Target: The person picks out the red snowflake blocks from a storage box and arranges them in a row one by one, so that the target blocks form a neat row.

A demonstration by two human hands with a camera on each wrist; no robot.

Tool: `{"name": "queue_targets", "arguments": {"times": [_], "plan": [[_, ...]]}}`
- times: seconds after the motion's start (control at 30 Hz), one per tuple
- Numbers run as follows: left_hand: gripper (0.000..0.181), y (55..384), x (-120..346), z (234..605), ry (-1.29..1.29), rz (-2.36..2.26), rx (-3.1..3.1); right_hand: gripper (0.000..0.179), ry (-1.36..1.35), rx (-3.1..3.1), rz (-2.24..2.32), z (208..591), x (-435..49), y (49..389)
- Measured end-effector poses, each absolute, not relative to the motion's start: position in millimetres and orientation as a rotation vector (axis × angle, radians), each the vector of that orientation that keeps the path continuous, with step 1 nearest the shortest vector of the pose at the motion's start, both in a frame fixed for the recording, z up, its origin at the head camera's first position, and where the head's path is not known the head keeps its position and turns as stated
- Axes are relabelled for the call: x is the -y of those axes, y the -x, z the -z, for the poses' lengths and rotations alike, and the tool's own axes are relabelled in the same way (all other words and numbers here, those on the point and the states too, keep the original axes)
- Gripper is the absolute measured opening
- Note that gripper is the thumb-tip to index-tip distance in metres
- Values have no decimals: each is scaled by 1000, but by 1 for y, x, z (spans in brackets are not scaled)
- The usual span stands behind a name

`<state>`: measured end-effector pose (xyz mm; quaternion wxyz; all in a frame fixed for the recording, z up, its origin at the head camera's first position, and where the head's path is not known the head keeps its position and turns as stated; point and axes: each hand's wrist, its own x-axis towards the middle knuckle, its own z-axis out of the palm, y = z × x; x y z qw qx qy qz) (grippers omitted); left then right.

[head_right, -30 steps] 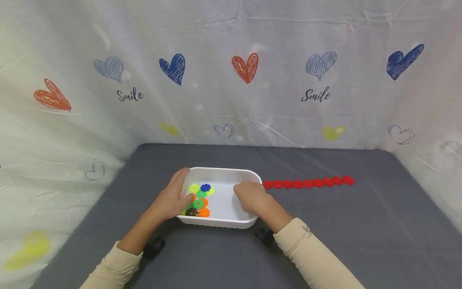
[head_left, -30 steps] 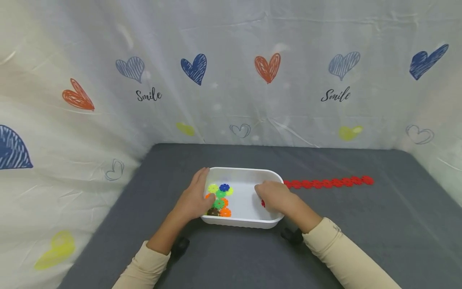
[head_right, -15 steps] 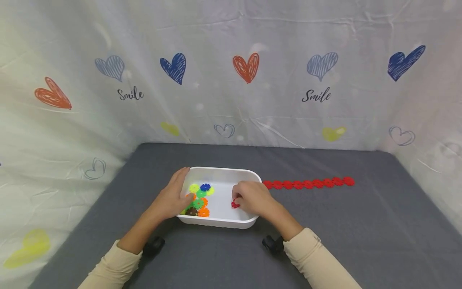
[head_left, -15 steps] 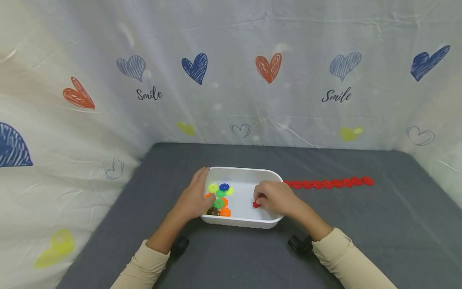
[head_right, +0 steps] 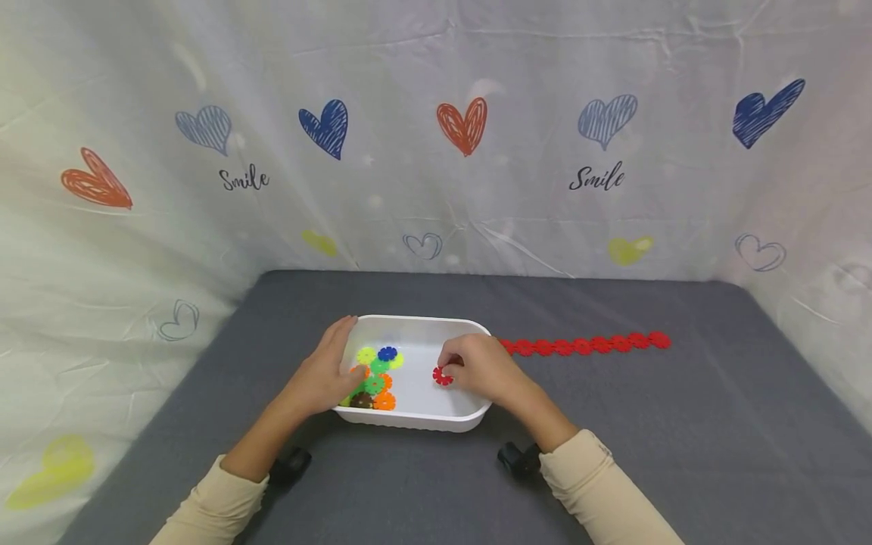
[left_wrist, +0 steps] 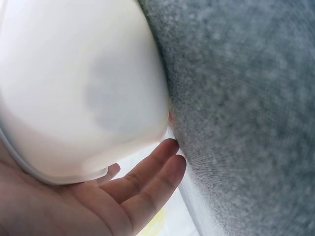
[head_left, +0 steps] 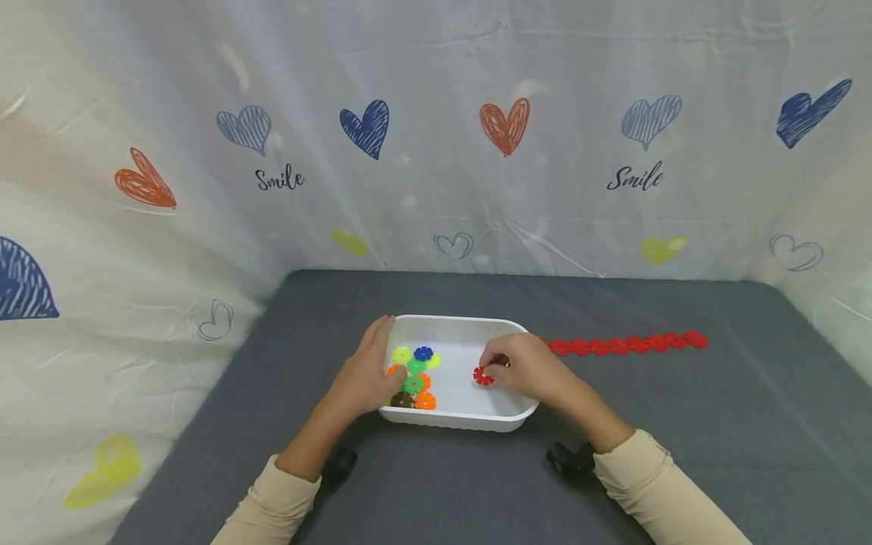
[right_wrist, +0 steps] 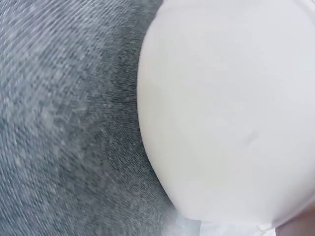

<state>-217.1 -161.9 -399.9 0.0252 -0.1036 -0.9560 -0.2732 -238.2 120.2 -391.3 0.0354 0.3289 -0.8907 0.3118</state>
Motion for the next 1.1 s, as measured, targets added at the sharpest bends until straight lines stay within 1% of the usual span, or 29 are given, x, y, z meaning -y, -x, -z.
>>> {"name": "queue_targets", "arguments": {"times": [0.23, 0.53, 0.8, 1.1], "plan": [[82, 215, 162, 401, 312, 851, 2948, 14, -1014, 2678, -1205, 389, -125, 239], [82, 215, 161, 401, 298, 848, 2955, 8, -839, 2602, -1526, 387, -134, 237], [82, 216, 162, 400, 301, 845, 2952, 8, -747, 2585, -1549, 375, -150, 238], [83, 217, 162, 400, 301, 844, 2961, 10, -627, 2554, -1571, 365, -182, 236]]}}
